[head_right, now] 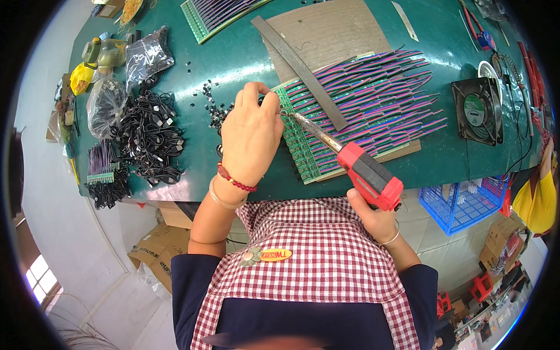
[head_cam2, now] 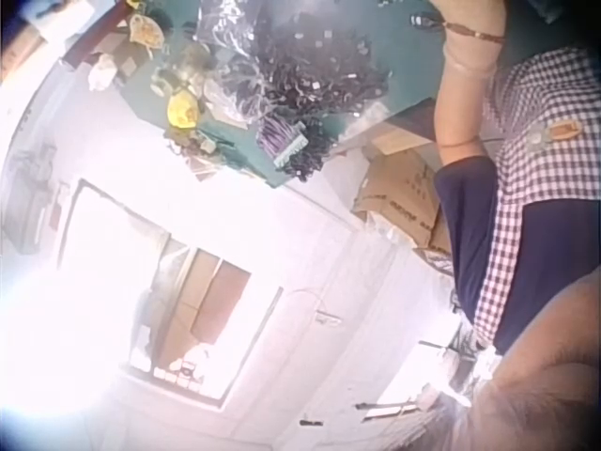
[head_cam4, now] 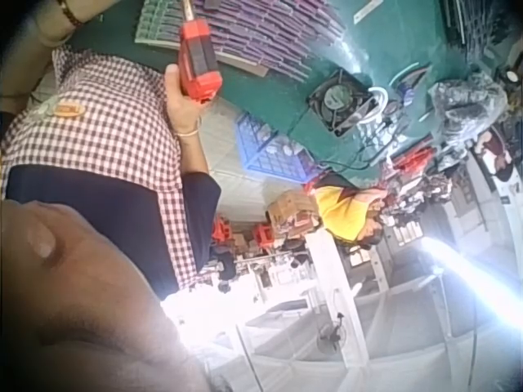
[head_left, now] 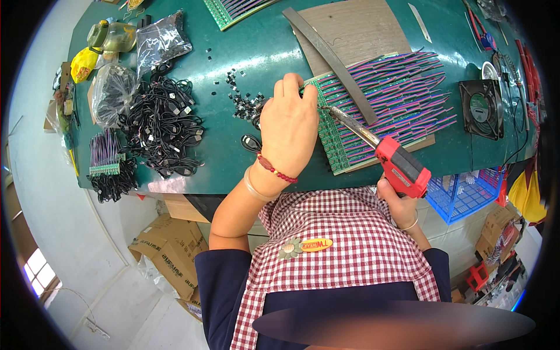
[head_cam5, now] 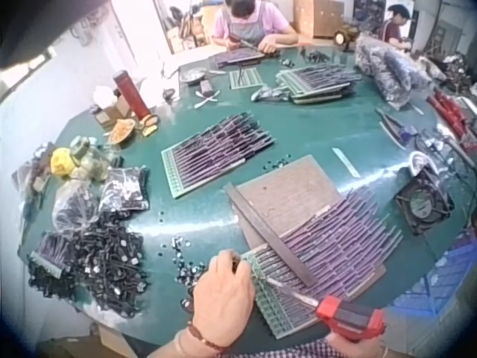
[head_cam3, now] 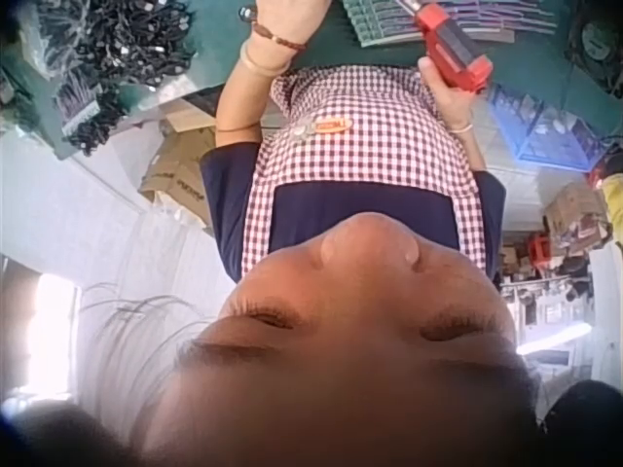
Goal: The person solders wires onto LED strips and circuit boards using a soldering gun, then assembles the electronic fixtures with connectors.
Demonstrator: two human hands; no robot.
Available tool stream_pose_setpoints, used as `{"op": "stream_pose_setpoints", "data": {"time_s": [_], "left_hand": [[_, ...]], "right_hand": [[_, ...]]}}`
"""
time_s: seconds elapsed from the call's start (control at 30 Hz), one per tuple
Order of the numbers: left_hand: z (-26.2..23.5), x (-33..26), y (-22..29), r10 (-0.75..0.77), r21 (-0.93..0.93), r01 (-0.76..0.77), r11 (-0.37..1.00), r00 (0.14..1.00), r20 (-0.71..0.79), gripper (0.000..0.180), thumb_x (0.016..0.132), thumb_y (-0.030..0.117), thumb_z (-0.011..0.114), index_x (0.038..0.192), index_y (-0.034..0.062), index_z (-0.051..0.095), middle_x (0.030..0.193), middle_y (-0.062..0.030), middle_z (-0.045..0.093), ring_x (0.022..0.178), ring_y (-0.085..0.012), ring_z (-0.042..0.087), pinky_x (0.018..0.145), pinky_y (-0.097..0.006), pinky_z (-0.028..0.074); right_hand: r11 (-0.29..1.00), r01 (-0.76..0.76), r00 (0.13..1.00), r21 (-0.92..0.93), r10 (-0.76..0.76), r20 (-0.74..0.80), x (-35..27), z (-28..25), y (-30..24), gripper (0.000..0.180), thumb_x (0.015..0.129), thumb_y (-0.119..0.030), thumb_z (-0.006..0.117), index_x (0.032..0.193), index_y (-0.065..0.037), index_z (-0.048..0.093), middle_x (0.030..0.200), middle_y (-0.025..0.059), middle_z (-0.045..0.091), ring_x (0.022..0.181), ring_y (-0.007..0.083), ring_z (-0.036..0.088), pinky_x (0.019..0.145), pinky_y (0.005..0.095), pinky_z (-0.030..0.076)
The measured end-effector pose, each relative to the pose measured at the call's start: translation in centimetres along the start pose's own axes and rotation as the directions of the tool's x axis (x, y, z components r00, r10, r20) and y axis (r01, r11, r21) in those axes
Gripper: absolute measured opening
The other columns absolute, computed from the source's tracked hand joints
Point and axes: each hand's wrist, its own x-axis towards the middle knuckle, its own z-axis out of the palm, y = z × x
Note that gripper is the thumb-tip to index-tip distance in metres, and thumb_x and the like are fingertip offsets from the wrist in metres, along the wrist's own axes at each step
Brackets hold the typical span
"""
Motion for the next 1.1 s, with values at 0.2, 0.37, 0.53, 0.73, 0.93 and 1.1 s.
{"op": "stream_pose_setpoints", "data": {"time_s": [0.2, 0.37, 0.53, 0.73, 0.93, 1.1], "left_hand": [[-0.19, 0.05, 0.23, 0.011, 0.039, -0.012, 0.999, 1.0, 0.021, 0.016, 0.066, 0.0, 0.062, 0.081, 0.0011, 0.056, 0.099, -0.0104, 0.052, 0.085, -0.0256, 0.055, 0.064, -0.034, 0.051], [-0.17, 0.13, 0.29, 0.01, 0.049, -0.011, 0.999, 1.0, 0.02, 0.016, 0.065, 0.0, 0.062, 0.08, 0.0004, 0.056, 0.099, -0.0103, 0.052, 0.084, -0.0254, 0.055, 0.064, -0.033, 0.051], [-0.2, 0.13, 0.31, 0.006, 0.045, -0.007, 0.999, 1.0, 0.025, 0.016, 0.066, 0.0, 0.061, 0.08, 0.0001, 0.056, 0.098, -0.0105, 0.052, 0.083, -0.0254, 0.055, 0.064, -0.033, 0.051], [-0.34, 0.03, 0.13, 0.025, 0.045, -0.026, 0.999, 1.0, 0.018, 0.012, 0.067, 0.0, 0.061, 0.078, -0.0001, 0.056, 0.097, -0.0105, 0.052, 0.082, -0.0254, 0.055, 0.065, -0.034, 0.05], [-0.06, 0.18, 0.17, 0.016, 0.031, -0.017, 0.999, 1.0, 0.01, 0.009, 0.068, 0.002, 0.063, 0.074, 0.0009, 0.057, 0.096, -0.0094, 0.052, 0.081, -0.0247, 0.055, 0.066, -0.034, 0.05], [0.04, 0.22, -0.14, 0.004, -0.021, -0.004, 1.0, 1.0, -0.02, 0.008, 0.068, 0.004, 0.063, 0.071, 0.0034, 0.056, 0.095, -0.007, 0.052, 0.079, -0.0231, 0.055, 0.063, -0.033, 0.05]], "right_hand": [[0.98, -0.088, 0.992, 0.18, 0.103, -0.075, -0.29, -0.07, -0.3, 0.019, 0.08, -0.01, 0.069, 0.096, -0.002, 0.062, 0.083, 0.0015, 0.062, 0.072, 0.0096, 0.057, 0.064, 0.0258, 0.047], [0.974, -0.128, 0.988, 0.189, 0.142, -0.062, -0.26, 0.03, -0.49, 0.018, 0.08, -0.009, 0.069, 0.095, -0.002, 0.062, 0.083, 0.001, 0.062, 0.073, 0.0095, 0.057, 0.066, 0.0258, 0.047], [0.973, -0.114, 0.988, 0.201, 0.131, -0.078, -0.24, 0.24, -0.62, 0.018, 0.08, -0.008, 0.069, 0.095, -0.002, 0.062, 0.083, 0.001, 0.062, 0.073, 0.0092, 0.057, 0.065, 0.0253, 0.046], [0.973, -0.096, 0.991, 0.211, 0.114, -0.075, -0.11, 0.09, -0.58, 0.018, 0.08, -0.008, 0.069, 0.095, -0.001, 0.062, 0.084, 0.0009, 0.062, 0.072, 0.0084, 0.057, 0.064, 0.0246, 0.046], [0.987, -0.064, 0.996, 0.148, 0.073, -0.058, -0.07, 0.17, -0.23, 0.023, 0.082, -0.005, 0.063, 0.103, 0.001, 0.056, 0.078, 0.0025, 0.058, 0.066, 0.009, 0.054, 0.06, 0.0242, 0.044], [0.994, -0.014, 0.999, 0.111, 0.019, -0.037, -0.02, 0.4, -0.22, 0.027, 0.084, -0.001, 0.058, 0.109, 0.003, 0.05, 0.072, 0.0038, 0.055, 0.06, 0.0094, 0.051, 0.056, 0.0236, 0.042]]}}
